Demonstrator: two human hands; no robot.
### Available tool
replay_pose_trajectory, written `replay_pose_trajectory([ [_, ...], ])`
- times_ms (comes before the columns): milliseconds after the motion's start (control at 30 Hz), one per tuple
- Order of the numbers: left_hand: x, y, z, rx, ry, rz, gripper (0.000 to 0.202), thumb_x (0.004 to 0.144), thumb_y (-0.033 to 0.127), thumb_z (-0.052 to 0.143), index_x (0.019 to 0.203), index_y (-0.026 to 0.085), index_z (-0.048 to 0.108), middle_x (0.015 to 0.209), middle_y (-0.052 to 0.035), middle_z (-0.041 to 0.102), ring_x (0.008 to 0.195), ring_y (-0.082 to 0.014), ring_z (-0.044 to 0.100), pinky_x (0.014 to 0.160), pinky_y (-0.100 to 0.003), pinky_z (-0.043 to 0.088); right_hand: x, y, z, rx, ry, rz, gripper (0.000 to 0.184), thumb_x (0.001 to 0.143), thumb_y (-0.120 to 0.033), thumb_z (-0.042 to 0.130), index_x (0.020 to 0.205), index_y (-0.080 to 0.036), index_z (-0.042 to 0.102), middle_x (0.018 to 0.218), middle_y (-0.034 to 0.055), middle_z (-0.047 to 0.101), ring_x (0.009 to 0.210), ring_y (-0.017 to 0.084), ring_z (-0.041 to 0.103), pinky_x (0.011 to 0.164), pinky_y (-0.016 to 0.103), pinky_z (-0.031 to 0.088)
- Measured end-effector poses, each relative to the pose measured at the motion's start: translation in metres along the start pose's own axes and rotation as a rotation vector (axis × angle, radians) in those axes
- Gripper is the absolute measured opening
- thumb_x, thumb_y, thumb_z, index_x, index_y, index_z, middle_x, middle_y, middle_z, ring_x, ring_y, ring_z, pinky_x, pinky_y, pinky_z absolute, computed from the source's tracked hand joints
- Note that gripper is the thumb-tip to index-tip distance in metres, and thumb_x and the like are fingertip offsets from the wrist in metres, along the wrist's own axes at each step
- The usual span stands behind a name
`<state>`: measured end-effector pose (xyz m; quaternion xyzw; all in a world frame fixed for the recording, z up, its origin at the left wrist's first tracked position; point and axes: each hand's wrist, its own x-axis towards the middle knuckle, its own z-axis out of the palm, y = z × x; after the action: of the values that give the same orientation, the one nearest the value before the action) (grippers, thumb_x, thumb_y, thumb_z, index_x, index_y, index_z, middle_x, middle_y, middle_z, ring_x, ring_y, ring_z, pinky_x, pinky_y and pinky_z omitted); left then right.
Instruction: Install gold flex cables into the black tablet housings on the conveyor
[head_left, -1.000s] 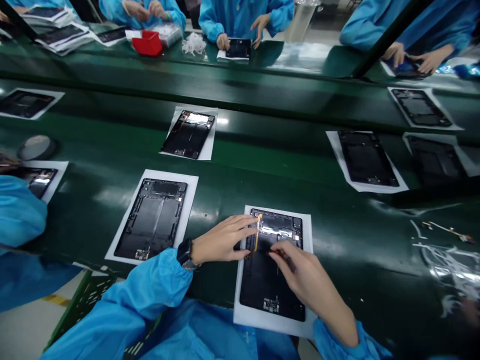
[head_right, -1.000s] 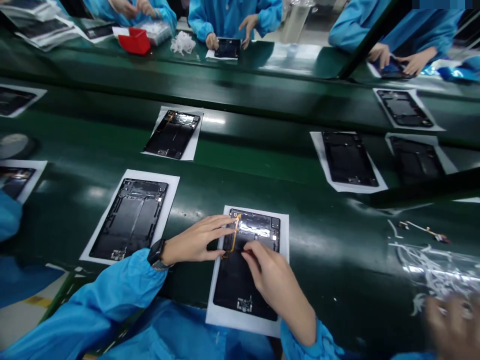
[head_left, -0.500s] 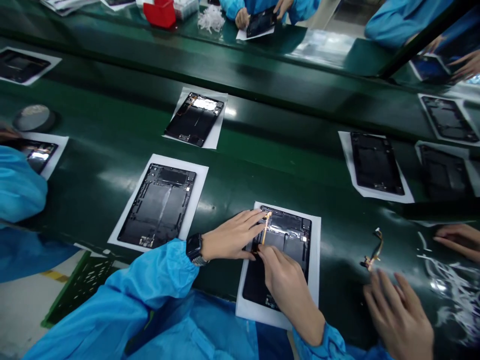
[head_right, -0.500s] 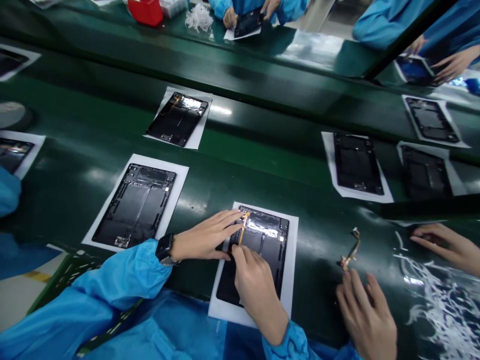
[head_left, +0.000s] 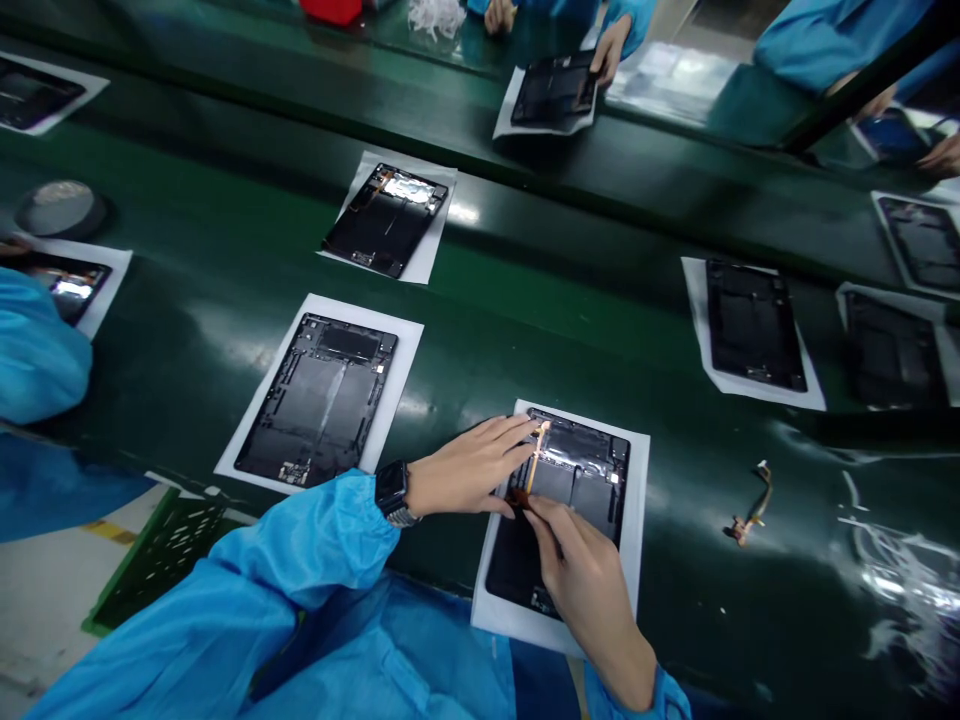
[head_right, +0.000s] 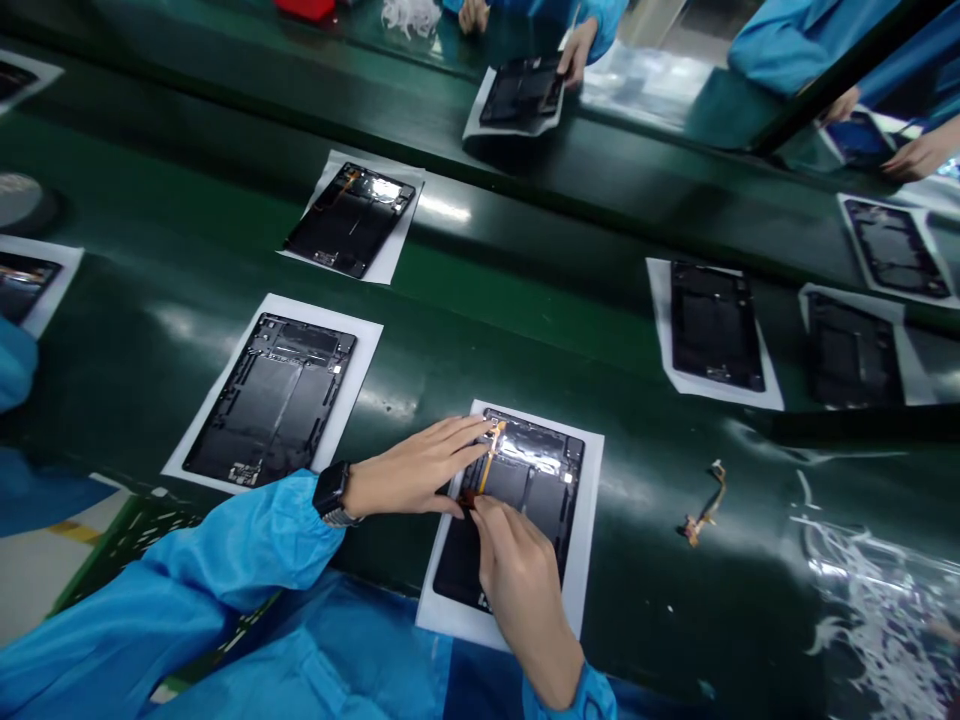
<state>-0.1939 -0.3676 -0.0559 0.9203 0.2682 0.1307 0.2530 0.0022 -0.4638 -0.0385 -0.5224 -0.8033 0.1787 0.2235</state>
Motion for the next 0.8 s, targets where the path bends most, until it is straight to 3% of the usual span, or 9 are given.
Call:
replay_pose_trajectory([
  [367, 0.000, 0.000, 0.002, -0.043, 0.015, -0.020, 0.094, 0.072, 0.035, 0.084, 0.145, 0.012, 0.029, 0.156, -0.0198, 0.028, 0.149, -0.0275, 0.014, 0.121, -0.044, 0.022, 0.028, -0.014, -0.002, -0.206, -0.212, -0.030, 0.021, 0.096, -0.008, 0.039, 0.099, -0.016, 0.058, 0.082, 0.0082, 0.067, 0.068, 0.020, 0.065, 0.060, 0.031, 0.052],
  [567, 0.000, 0.000, 0.003, -0.015, 0.014, -0.012, 0.096, 0.069, 0.042, 0.085, 0.143, 0.009, 0.033, 0.155, -0.0206, 0.029, 0.149, -0.0290, 0.016, 0.122, -0.042, 0.020, 0.018, 0.001, -0.015, -0.153, -0.124, -0.021, 0.016, 0.099, -0.015, 0.042, 0.106, -0.018, 0.056, 0.090, 0.0089, 0.069, 0.074, 0.020, 0.067, 0.064, 0.030, 0.053],
  [800, 0.000, 0.001, 0.004, -0.017, 0.012, -0.032, 0.093, 0.072, 0.040, 0.083, 0.144, 0.014, 0.031, 0.156, -0.0182, 0.028, 0.149, -0.0272, 0.013, 0.121, -0.043, 0.021, 0.019, -0.009, -0.005, -0.236, -0.188, -0.027, 0.022, 0.095, -0.006, 0.038, 0.098, -0.017, 0.057, 0.081, 0.0074, 0.066, 0.067, 0.019, 0.063, 0.059, 0.029, 0.049],
])
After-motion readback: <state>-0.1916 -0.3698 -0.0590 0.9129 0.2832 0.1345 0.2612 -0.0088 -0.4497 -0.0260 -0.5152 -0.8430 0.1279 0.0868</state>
